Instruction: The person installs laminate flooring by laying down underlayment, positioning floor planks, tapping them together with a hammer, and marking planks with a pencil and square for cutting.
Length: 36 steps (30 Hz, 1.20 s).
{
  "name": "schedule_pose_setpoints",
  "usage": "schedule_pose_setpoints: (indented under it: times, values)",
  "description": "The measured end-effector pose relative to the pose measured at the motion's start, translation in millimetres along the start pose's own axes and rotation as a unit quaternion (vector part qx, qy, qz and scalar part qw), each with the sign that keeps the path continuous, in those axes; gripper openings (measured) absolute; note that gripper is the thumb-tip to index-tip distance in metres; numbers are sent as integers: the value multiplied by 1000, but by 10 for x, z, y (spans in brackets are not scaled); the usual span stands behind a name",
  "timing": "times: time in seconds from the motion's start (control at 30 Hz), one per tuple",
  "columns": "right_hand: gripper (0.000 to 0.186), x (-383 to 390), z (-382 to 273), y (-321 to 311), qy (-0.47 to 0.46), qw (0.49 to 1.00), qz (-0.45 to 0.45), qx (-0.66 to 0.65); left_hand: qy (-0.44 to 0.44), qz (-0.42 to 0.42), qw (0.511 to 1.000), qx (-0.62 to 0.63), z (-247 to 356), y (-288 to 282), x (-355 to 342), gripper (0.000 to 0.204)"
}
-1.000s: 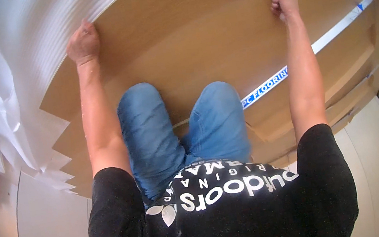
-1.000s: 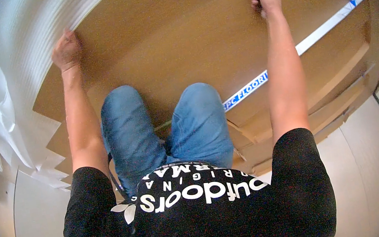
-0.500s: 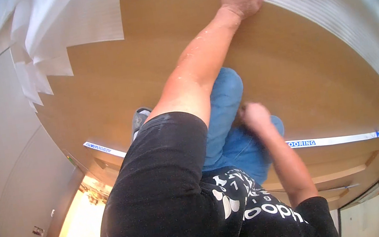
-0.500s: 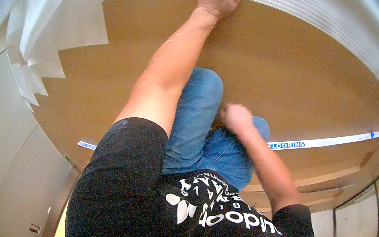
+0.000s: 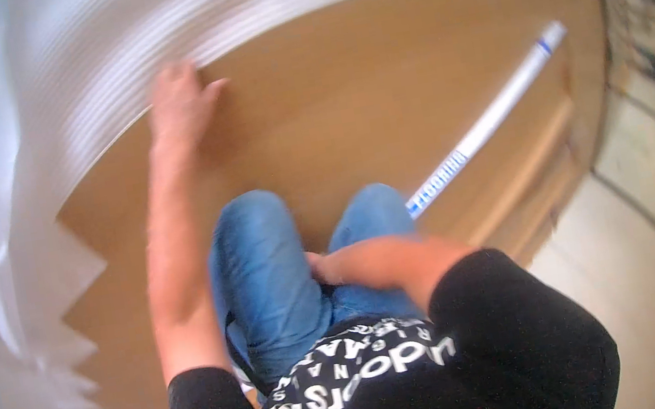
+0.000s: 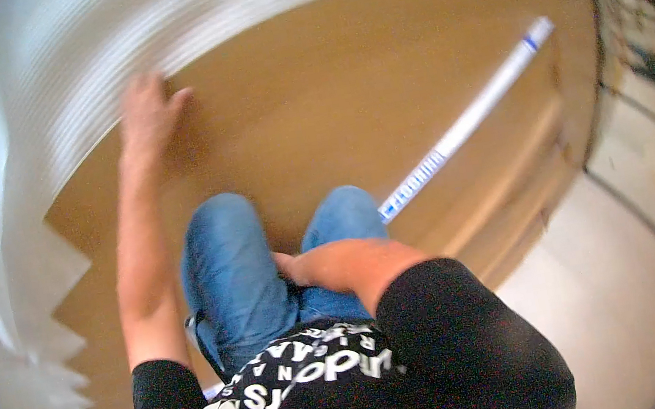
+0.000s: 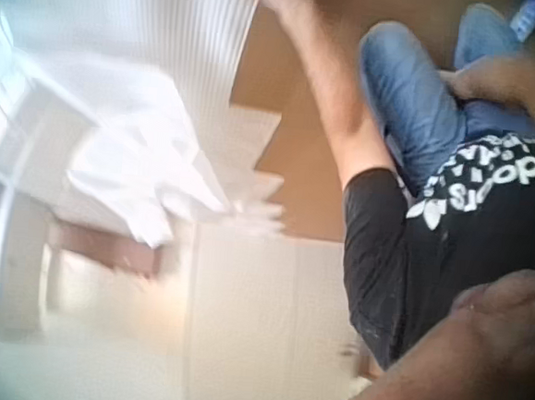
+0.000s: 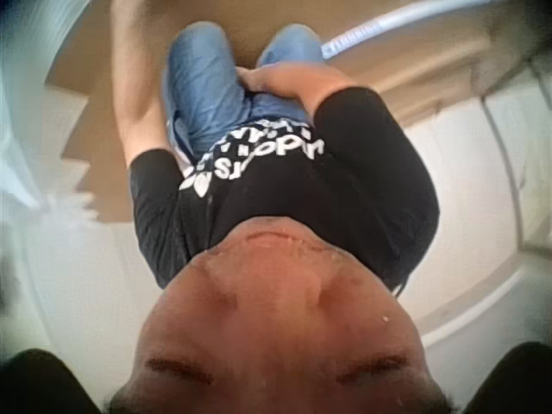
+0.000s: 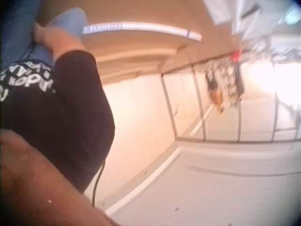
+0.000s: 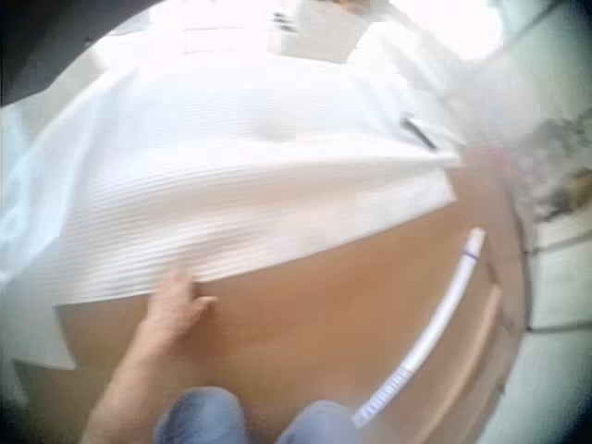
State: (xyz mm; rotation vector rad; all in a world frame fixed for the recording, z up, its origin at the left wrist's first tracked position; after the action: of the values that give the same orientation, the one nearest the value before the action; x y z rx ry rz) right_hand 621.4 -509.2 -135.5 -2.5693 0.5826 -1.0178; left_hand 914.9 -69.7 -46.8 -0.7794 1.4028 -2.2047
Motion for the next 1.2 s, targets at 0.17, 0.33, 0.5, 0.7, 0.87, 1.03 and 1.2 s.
schedule_pose_setpoints:
  times: [0.17,0.33,0.5,0.7,0.87,1.03,1.2]
  values:
    - [27,204,197,-248,20,1000,-6,-2,105,-75,992,0,807,126,-524,59]
    - [24,671,340,-749,-20,998,44,-30,174,-143,974,-2,1764,347,-786,61]
    - [21,1481,998,-1587,33,985,165,-32,185,-117,975,30,2394,572,-1185,58]
    - [16,2167,995,-1864,105,981,134,-98,138,-172,975,13,2514,874,-1308,70]
    - [19,2164,683,-1789,173,969,144,-103,136,-171,974,-60,2658,803,-1295,76]
    - [16,2269,930,-1926,151,978,71,-127,127,-165,976,-69,2778,797,-1229,76]
    - [15,2964,1442,-1905,231,949,38,-212,97,-161,981,-49,2658,798,-1267,77]
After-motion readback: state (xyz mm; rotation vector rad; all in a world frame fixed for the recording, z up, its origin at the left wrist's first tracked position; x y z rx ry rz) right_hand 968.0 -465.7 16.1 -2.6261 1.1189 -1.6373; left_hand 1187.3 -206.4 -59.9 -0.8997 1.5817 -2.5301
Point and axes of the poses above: each hand's wrist, its own x-axis away from the middle knuckle, its own y-axis out of the palm, z = x × y, the point moved 10 cm from there along -x, towards the middle knuckle, and after that the axes turned 2 degrees about -x, right-handed, at the moved point
